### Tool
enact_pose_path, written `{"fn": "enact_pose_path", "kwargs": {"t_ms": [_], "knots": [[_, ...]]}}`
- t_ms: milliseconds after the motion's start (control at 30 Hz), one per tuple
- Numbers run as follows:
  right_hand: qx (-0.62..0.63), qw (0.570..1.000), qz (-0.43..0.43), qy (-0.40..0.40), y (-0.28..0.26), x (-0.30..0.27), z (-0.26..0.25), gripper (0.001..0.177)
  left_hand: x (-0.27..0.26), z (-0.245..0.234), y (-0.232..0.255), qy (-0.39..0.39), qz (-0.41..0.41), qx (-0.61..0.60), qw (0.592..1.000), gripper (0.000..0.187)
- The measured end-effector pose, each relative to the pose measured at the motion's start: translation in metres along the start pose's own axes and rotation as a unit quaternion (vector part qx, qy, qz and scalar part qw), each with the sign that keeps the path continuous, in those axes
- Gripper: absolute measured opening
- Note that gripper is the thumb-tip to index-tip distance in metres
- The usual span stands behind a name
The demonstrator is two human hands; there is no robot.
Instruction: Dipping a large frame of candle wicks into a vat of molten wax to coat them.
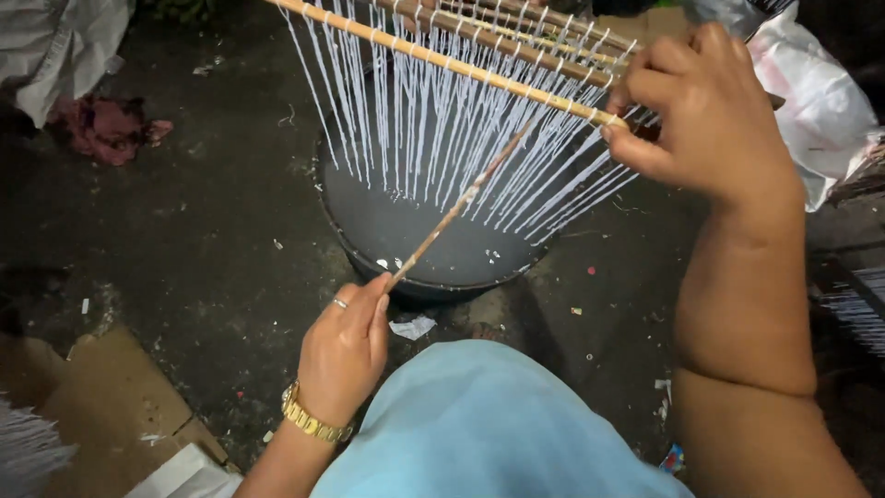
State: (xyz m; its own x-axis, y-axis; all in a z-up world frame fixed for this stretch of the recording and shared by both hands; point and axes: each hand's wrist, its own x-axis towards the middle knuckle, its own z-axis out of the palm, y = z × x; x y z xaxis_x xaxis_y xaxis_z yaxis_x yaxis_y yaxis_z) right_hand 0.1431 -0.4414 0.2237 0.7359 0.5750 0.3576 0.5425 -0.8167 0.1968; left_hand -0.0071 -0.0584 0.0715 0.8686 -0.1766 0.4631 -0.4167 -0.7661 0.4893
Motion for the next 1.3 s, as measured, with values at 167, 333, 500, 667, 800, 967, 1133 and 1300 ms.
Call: {"fn": "enact_pose_path", "kwargs": {"t_ms": [167, 333, 500, 667, 800, 967, 1133, 1300], "knots": [[0.011, 1.0, -0.008, 0.005, -0.004, 0.002, -0.002, 0.016, 0.014, 0.012, 0.005, 0.031, 0.024, 0.024, 0.999, 0.03], [0.002, 1.0, -0.016, 0.008, -0.009, 0.003, -0.002, 0.017, 0.041, 0.031, 0.015, 0.087, 0.058, 0.022, 0.994, 0.027], [0.006, 1.0, -0.022, 0.013, -0.011, 0.006, -0.004, 0.021, 0.032, 0.067, -0.009, -0.049, -0.042, -0.024, 0.998, 0.03], [0.006, 0.999, -0.032, 0.022, -0.016, 0.013, -0.019, 0.019, -0.007, 0.106, -0.048, -0.104, -0.081, -0.016, 0.991, 0.028], [0.042, 0.998, -0.037, 0.02, -0.018, 0.02, -0.027, 0.014, -0.018, 0.121, -0.064, -0.142, -0.104, -0.014, 0.984, 0.026], [0.049, 0.997, -0.052, 0.032, -0.022, 0.026, -0.031, 0.017, -0.017, 0.086, -0.059, -0.327, -0.195, 0.057, 0.923, 0.023], [0.035, 0.998, -0.035, 0.026, -0.024, 0.028, -0.028, 0.019, -0.025, 0.012, -0.023, -0.299, -0.167, 0.015, 0.94, 0.017], [0.037, 0.998, -0.02, 0.035, -0.037, 0.031, -0.024, 0.02, -0.025, -0.002, -0.01, -0.015, 0.036, 0.003, 0.999, 0.037]]}}
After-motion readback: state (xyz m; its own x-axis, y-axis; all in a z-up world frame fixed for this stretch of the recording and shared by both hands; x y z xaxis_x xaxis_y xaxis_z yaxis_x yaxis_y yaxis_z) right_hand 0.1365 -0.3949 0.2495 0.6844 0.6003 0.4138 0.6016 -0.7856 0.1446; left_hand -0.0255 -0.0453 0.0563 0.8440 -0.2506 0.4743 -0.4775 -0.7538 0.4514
